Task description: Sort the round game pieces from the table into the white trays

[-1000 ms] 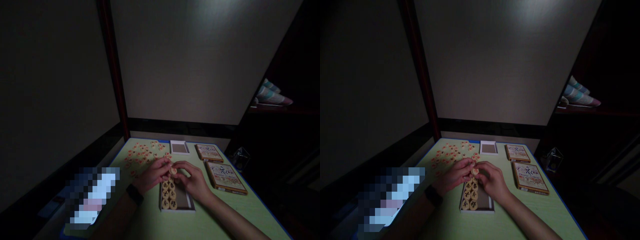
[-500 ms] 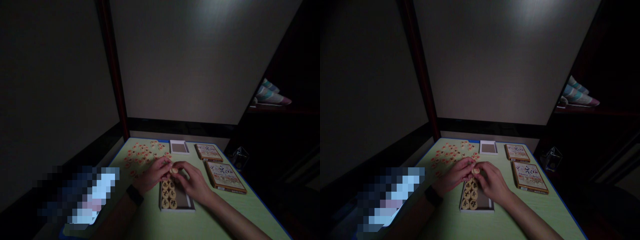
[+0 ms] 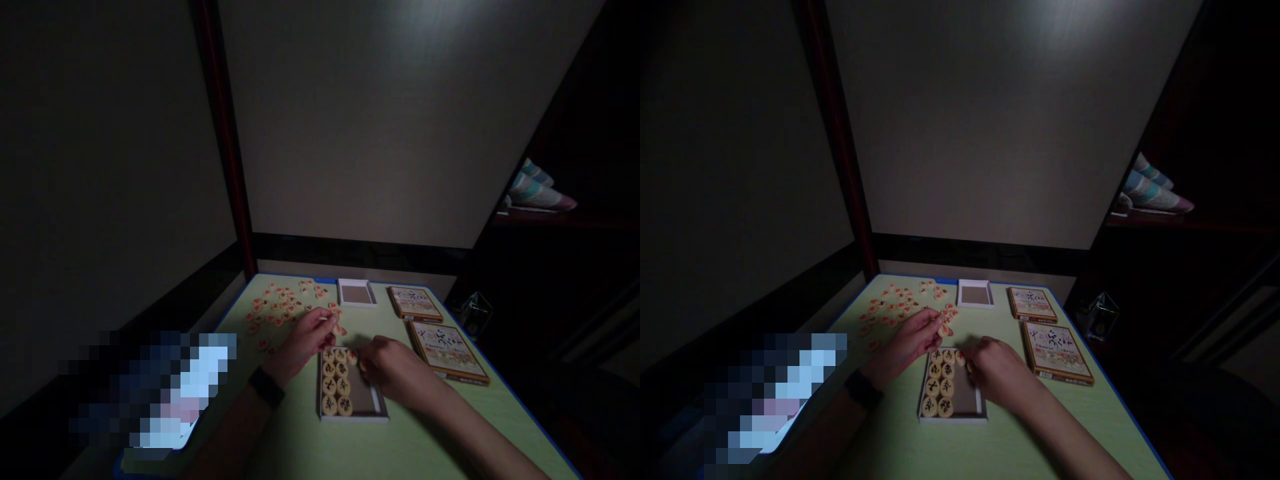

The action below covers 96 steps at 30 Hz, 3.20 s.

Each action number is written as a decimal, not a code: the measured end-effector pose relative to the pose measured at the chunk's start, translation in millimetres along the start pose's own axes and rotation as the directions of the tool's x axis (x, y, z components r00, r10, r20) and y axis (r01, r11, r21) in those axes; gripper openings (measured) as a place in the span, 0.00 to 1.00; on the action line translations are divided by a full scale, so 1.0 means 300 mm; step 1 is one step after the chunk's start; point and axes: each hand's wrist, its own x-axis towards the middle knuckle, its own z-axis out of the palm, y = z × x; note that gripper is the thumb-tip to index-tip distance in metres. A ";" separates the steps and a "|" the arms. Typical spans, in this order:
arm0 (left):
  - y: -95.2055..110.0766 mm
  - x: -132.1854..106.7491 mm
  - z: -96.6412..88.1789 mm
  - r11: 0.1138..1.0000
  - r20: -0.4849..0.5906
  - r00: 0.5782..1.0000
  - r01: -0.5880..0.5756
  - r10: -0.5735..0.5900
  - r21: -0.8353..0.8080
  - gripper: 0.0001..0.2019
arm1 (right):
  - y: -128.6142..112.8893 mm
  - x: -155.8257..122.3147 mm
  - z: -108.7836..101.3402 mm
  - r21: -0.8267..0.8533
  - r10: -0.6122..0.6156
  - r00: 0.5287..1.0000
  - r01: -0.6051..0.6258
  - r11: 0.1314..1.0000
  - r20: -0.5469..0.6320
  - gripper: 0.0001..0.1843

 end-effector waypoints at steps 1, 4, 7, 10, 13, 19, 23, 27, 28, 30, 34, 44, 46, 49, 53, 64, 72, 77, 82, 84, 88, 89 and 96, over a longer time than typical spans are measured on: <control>0.000 -0.001 0.000 1.000 0.003 1.000 0.002 -0.002 0.004 0.21 | 0.002 0.001 0.007 0.002 -0.013 1.000 0.013 1.000 0.002 0.09; 0.000 -0.001 0.000 1.000 0.010 1.000 0.004 -0.005 0.017 0.22 | 0.008 -0.001 0.018 0.012 -0.034 0.999 0.034 0.999 0.012 0.09; 0.001 0.000 0.001 1.000 0.018 1.000 0.000 -0.001 0.031 0.22 | 0.002 -0.002 0.016 -0.005 -0.055 0.998 0.055 0.998 0.013 0.10; 0.001 0.001 0.003 0.999 0.020 1.000 -0.001 0.001 0.040 0.22 | -0.011 0.002 0.011 -0.070 -0.050 0.999 0.050 0.996 0.004 0.09; 0.000 0.001 0.004 0.999 0.027 1.000 -0.004 0.003 0.043 0.22 | -0.018 0.011 0.013 -0.096 -0.012 1.000 0.012 0.995 -0.001 0.10; 0.003 0.001 0.007 0.999 0.038 0.999 0.004 -0.005 0.033 0.22 | -0.016 0.018 0.032 -0.022 0.091 0.996 -0.091 0.996 0.009 0.12; 0.004 0.001 0.011 1.000 0.054 0.998 0.021 -0.020 -0.018 0.22 | -0.020 0.019 0.036 0.063 0.118 0.993 -0.118 0.991 0.005 0.12; 0.006 -0.002 0.014 0.999 0.061 0.998 0.024 -0.022 -0.043 0.22 | -0.025 0.019 0.028 0.002 0.165 0.986 -0.165 0.986 0.019 0.11; 0.006 -0.003 0.014 0.999 0.061 0.998 0.028 -0.025 -0.045 0.22 | -0.026 0.019 0.028 -0.028 0.175 0.984 -0.175 0.984 0.020 0.11; 0.007 -0.004 0.013 0.998 0.064 0.997 0.035 -0.031 -0.054 0.22 | -0.025 0.019 0.030 -0.065 0.188 0.982 -0.186 0.980 0.018 0.10; 0.006 -0.003 0.011 0.997 0.060 0.998 0.041 -0.037 -0.067 0.22 | -0.019 0.024 0.045 -0.028 0.193 0.981 -0.192 0.981 0.022 0.10; 0.002 -0.001 0.007 0.995 0.085 0.995 0.062 -0.055 -0.081 0.19 | -0.024 0.024 0.044 0.110 0.196 0.980 -0.197 0.974 0.023 0.10; -0.003 -0.001 0.004 0.994 0.088 0.995 0.063 -0.055 -0.091 0.18 | -0.020 0.022 0.042 0.144 0.184 0.983 -0.182 0.973 -0.006 0.10; -0.008 -0.002 0.000 0.995 0.088 0.995 0.059 -0.052 -0.082 0.18 | -0.008 0.017 0.027 0.233 0.172 0.983 -0.153 0.960 -0.067 0.10; -0.004 -0.003 -0.003 0.999 0.129 0.991 0.037 -0.038 0.005 0.19 | 0.006 0.011 -0.001 0.383 0.059 0.951 0.065 0.922 -0.303 0.10; -0.002 -0.013 -0.008 0.979 0.325 0.937 0.070 -0.131 0.191 0.21 | -0.028 0.010 0.017 0.242 -0.158 0.819 0.338 0.909 -0.552 0.06; 0.008 0.021 -0.006 0.971 -0.209 0.965 -0.111 0.156 0.213 0.17 | 0.024 0.010 -0.023 0.121 0.185 0.971 -0.167 0.978 -0.155 0.07; 0.009 0.023 -0.007 0.974 -0.252 0.954 -0.116 0.164 0.194 0.14 | -0.003 0.017 -0.017 0.018 0.133 0.991 -0.132 0.991 -0.019 0.07; 0.011 0.019 0.002 0.976 -0.240 0.959 -0.109 0.153 0.188 0.13 | 0.001 0.022 0.007 0.119 0.107 0.994 -0.106 0.987 -0.005 0.09; 0.012 0.019 0.001 0.976 -0.237 0.960 -0.102 0.147 0.195 0.13 | 0.004 0.023 0.008 0.155 0.112 0.994 -0.111 0.982 0.004 0.10; 0.007 0.022 -0.002 0.971 -0.229 0.962 -0.101 0.151 0.215 0.12 | -0.003 0.024 0.008 0.158 0.144 0.989 -0.146 0.977 0.021 0.07; 0.004 0.023 -0.002 0.970 -0.229 0.961 -0.104 0.154 0.218 0.12 | -0.006 0.025 0.011 0.146 0.150 0.989 -0.151 0.978 0.015 0.07; 0.018 0.035 -0.028 0.961 -0.311 0.927 -0.134 0.208 0.242 0.12 | -0.011 0.024 0.037 0.017 0.148 0.989 -0.147 0.989 -0.006 0.08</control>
